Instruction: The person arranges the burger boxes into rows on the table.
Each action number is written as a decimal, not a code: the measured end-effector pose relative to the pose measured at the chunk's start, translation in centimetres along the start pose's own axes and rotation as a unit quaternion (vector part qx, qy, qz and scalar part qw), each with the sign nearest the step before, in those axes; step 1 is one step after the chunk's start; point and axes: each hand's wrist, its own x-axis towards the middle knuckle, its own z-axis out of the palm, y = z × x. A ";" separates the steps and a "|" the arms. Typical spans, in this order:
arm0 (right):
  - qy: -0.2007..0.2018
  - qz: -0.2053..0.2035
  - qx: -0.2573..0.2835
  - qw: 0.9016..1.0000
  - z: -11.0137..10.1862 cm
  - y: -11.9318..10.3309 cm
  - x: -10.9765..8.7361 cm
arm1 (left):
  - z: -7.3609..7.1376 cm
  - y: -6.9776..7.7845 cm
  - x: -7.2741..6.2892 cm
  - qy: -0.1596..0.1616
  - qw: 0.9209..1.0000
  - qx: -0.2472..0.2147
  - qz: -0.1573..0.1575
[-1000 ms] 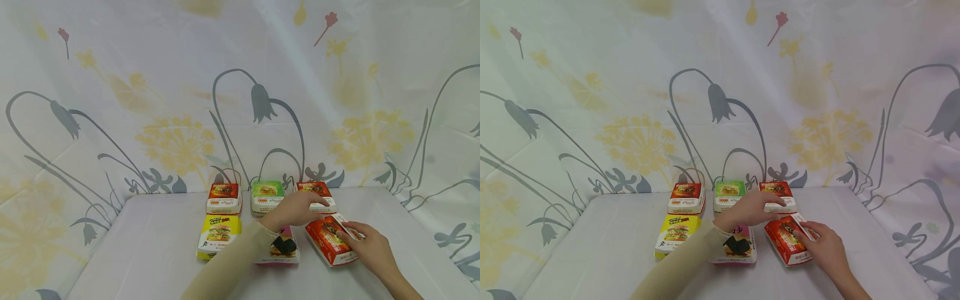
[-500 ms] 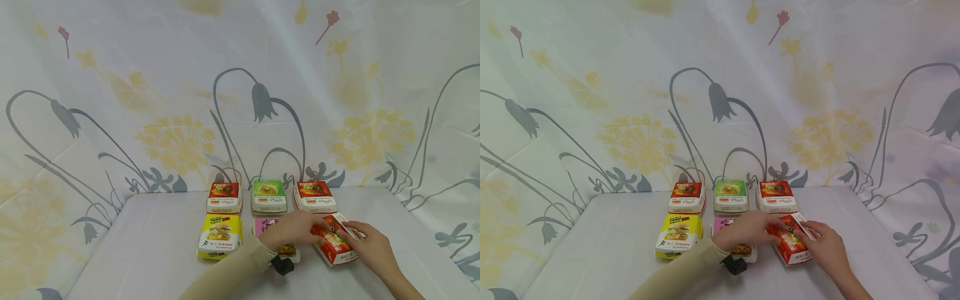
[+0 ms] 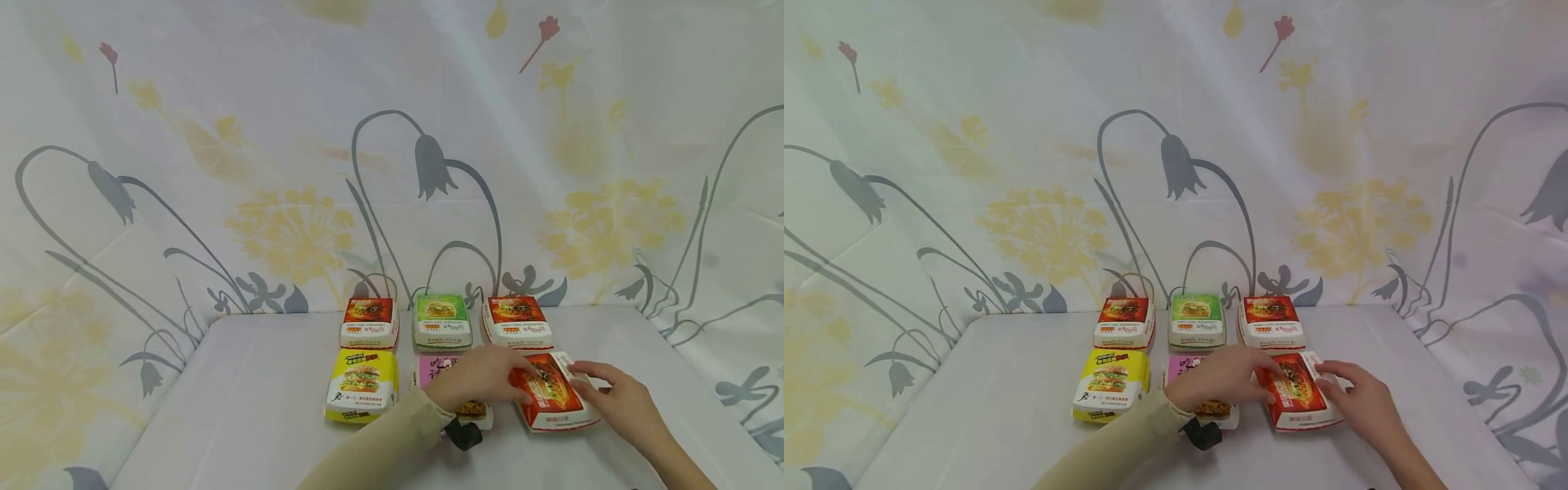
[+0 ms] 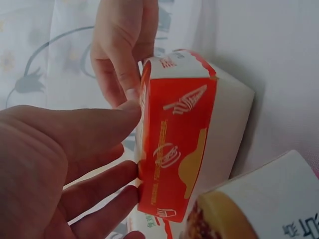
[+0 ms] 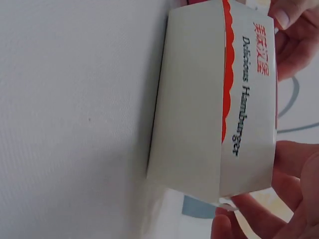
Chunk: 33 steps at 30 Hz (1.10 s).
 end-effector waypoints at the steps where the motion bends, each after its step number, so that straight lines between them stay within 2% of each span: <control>1: -0.002 -0.012 0.004 1.000 0.0 0.1 0.0 | 0.1 0.0 0.1 -0.004 1.000 -0.001 0.000; 6: -0.009 -0.077 0.030 0.997 0.0 0.8 0.0 | 0.3 0.3 0.2 -0.015 1.000 0.006 0.002; 9: -0.013 -0.092 0.034 0.995 0.0 1.2 -0.1 | 0.5 0.4 0.2 -0.016 1.000 0.006 0.005; 19: -0.035 -0.091 0.066 0.993 -0.4 2.1 0.0 | 1.1 0.5 0.4 -0.014 1.000 0.008 0.017; 27: -0.027 -0.097 0.049 0.994 -0.7 2.2 0.2 | 0.9 0.6 0.5 -0.010 1.000 0.002 0.020; 33: -0.039 -0.094 0.051 0.994 -0.6 2.0 0.5 | 0.5 0.6 0.3 -0.001 1.000 0.006 0.015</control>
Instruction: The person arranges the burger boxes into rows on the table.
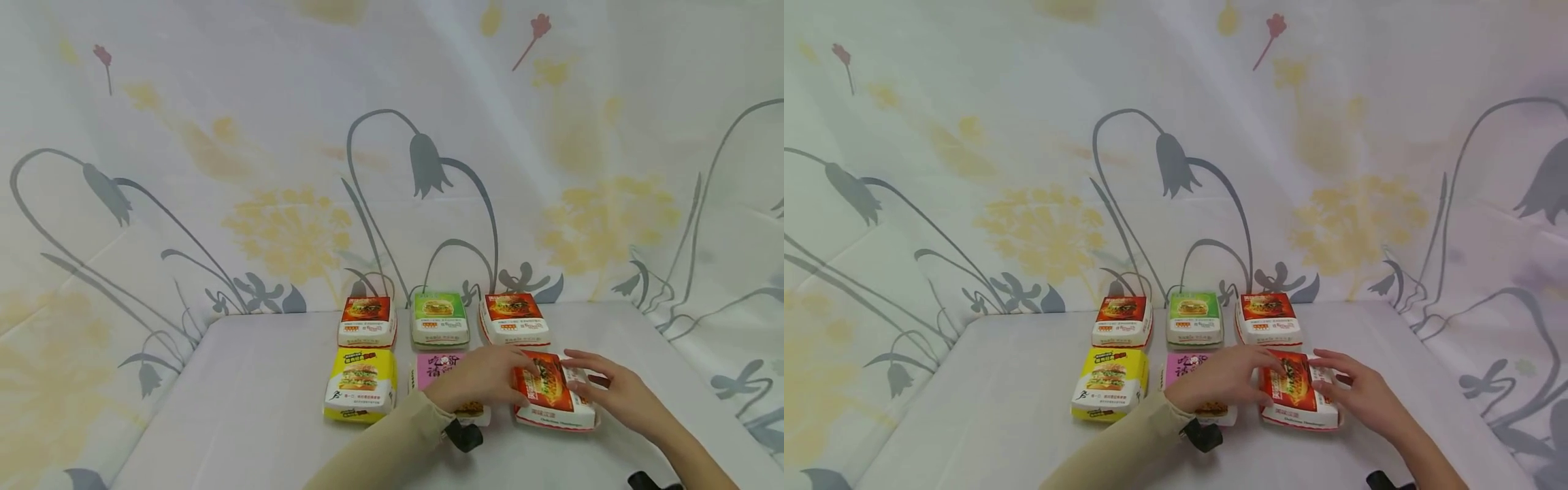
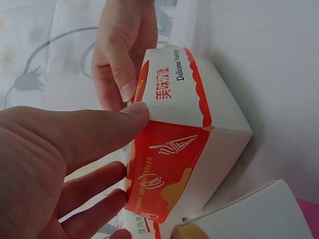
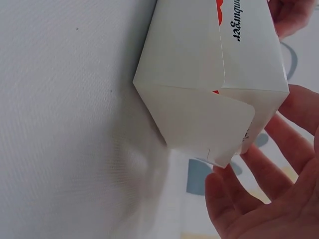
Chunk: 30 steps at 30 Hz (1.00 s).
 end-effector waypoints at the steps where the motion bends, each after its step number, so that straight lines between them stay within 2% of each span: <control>1: 0.000 0.004 -0.003 1.000 0.0 0.0 0.1 | -0.1 -0.1 0.0 0.003 1.000 0.000 0.002; 7: -0.007 0.013 -0.014 1.000 -0.3 -0.1 0.2 | -0.1 -0.3 -0.1 0.006 1.000 0.000 0.011; 13: -0.006 0.002 -0.007 1.000 -0.4 0.1 0.2 | -0.2 -0.4 -0.2 0.001 1.000 -0.005 0.004; 17: -0.018 0.013 -0.016 1.000 -0.4 0.2 0.1 | -0.1 -0.4 -0.1 -0.003 1.000 -0.010 -0.005; 21: -0.031 0.014 0.001 0.999 -0.4 0.2 -0.1 | -0.1 -0.5 -0.1 -0.004 1.000 -0.018 -0.012; 25: -0.029 -0.004 0.019 0.999 -0.3 0.2 -0.3 | -0.2 -0.5 -0.1 -0.003 0.999 -0.028 -0.015; 30: -0.019 -0.021 0.018 0.999 -0.4 0.2 -0.4 | -0.4 -0.6 0.0 0.004 0.999 -0.036 -0.021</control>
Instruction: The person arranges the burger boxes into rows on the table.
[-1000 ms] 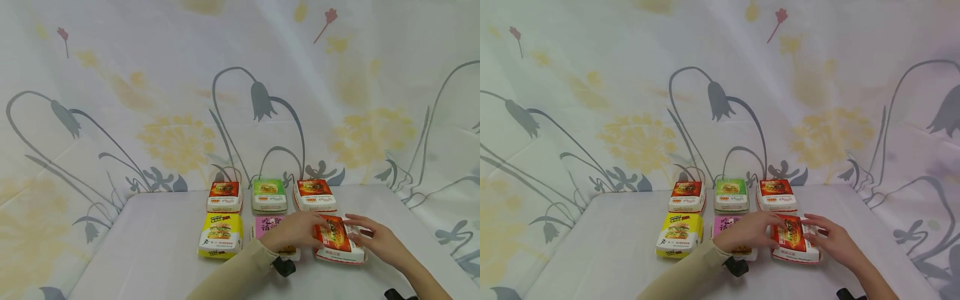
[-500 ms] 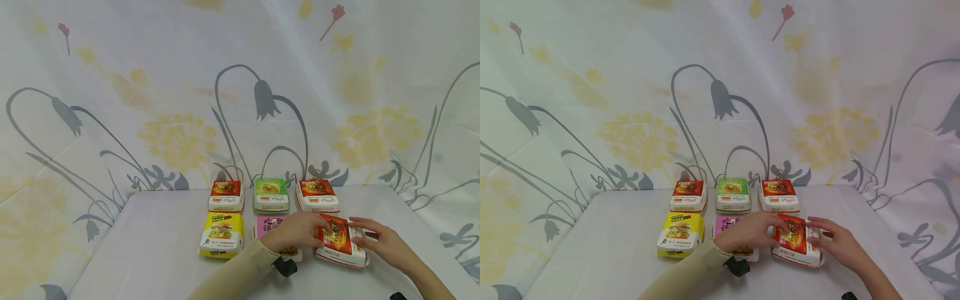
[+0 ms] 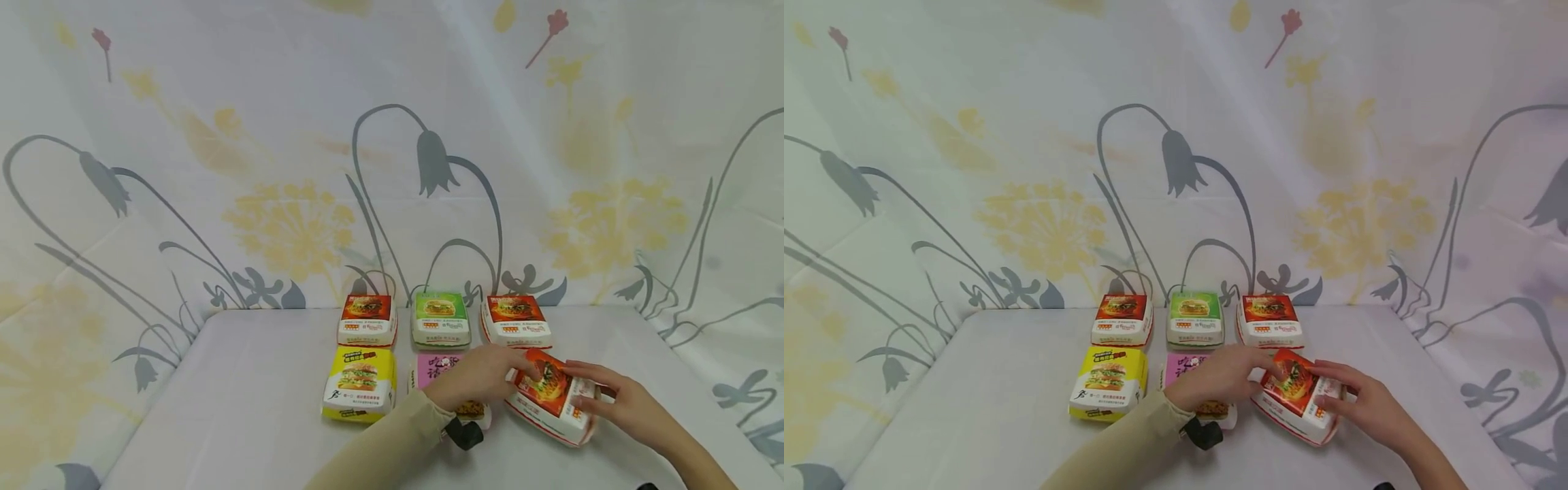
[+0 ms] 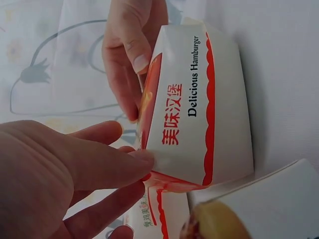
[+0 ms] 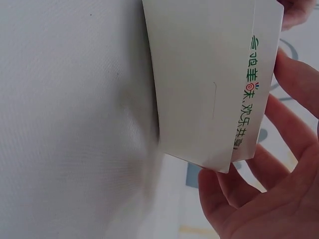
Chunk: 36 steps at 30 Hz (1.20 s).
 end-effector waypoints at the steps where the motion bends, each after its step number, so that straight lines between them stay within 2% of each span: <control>1: 0.002 0.001 0.000 1.000 0.0 0.0 -0.1 | 0.0 0.0 0.0 0.002 1.000 -0.003 -0.002; 14: 0.032 0.001 -0.022 0.999 0.4 -0.2 -0.9 | 0.2 -0.5 0.2 0.036 0.999 -0.013 -0.015; 22: 0.022 0.012 -0.017 1.000 0.7 -0.1 -1.7 | 0.4 -0.7 0.3 0.043 0.997 -0.041 -0.043; 29: 0.028 -0.025 -0.003 0.999 1.0 0.5 -2.3 | 0.6 -0.8 0.6 0.046 0.996 -0.042 -0.061; 32: 0.032 -0.038 -0.001 0.999 1.1 0.6 -2.3 | 0.6 -0.8 0.6 0.048 0.997 -0.033 -0.055; 36: 0.038 -0.037 -0.005 0.999 1.2 0.6 -2.2 | 0.4 -1.0 0.5 0.047 0.998 -0.013 -0.030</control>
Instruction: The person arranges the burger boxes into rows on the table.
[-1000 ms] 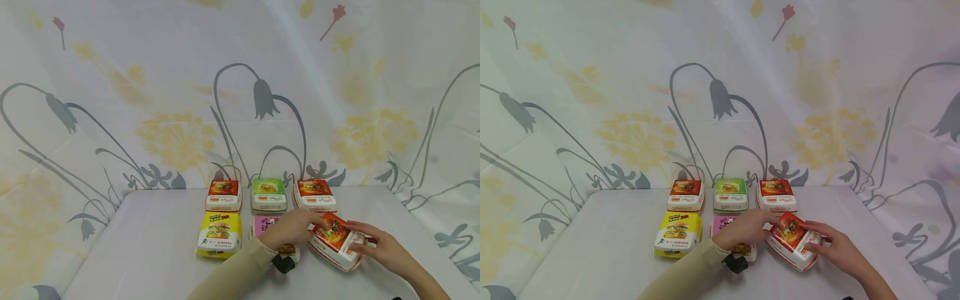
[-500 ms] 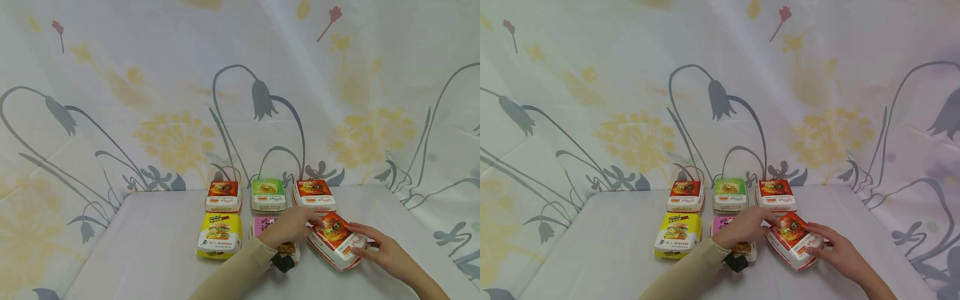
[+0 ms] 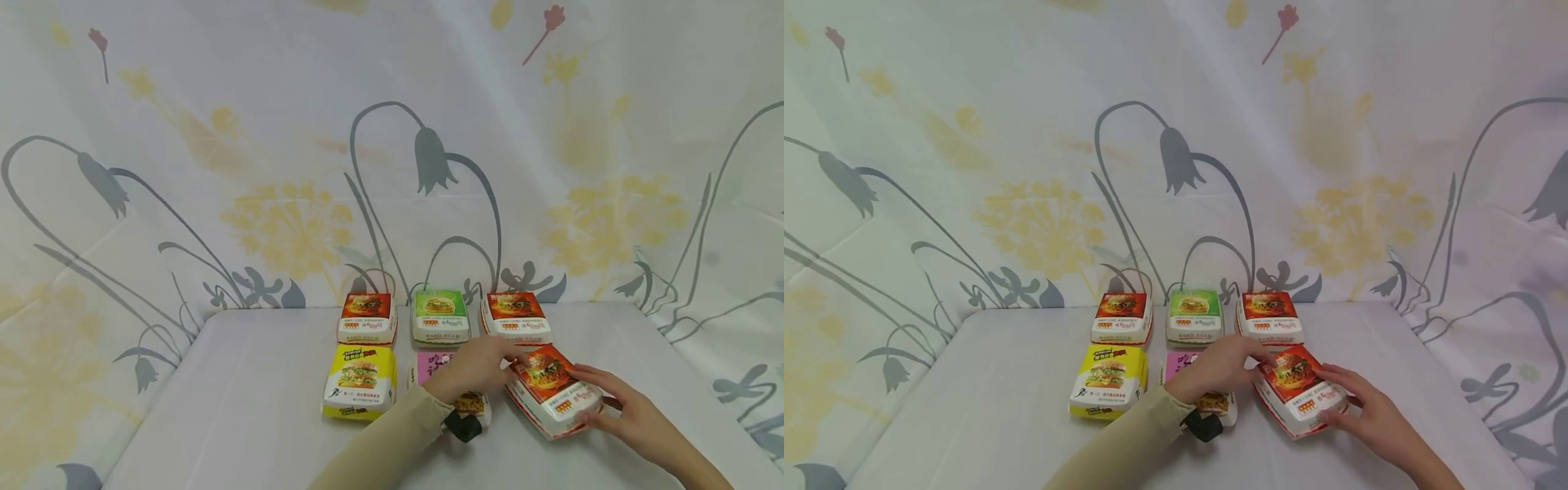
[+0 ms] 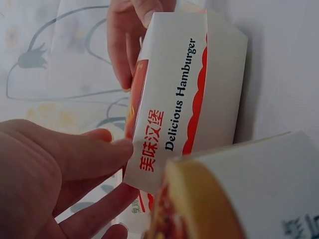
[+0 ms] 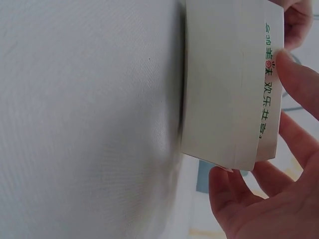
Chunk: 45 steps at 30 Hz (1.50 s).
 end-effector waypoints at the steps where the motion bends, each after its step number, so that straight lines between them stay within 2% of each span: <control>1: 0.003 0.002 -0.001 1.000 0.0 0.0 0.0 | -0.1 0.0 0.0 -0.002 1.000 0.007 0.007; 7: 0.013 0.031 0.000 0.999 0.2 -0.4 -0.1 | -0.3 0.5 0.0 -0.006 0.999 0.034 0.033; 14: 0.003 0.054 0.006 0.999 0.3 -1.0 0.1 | 0.0 1.0 -0.3 0.013 0.997 0.052 0.064; 22: -0.004 0.067 -0.010 0.998 0.4 -1.1 0.0 | 0.0 2.2 -1.0 -0.017 0.996 0.069 0.052; 41: 0.009 0.040 -0.044 0.998 -0.1 -1.0 -0.1 | 0.4 2.2 -0.9 -0.011 0.995 0.070 0.066; 45: 0.005 0.050 -0.045 0.998 0.2 -1.0 -0.2 | 0.8 2.1 -0.9 -0.017 0.995 0.068 0.065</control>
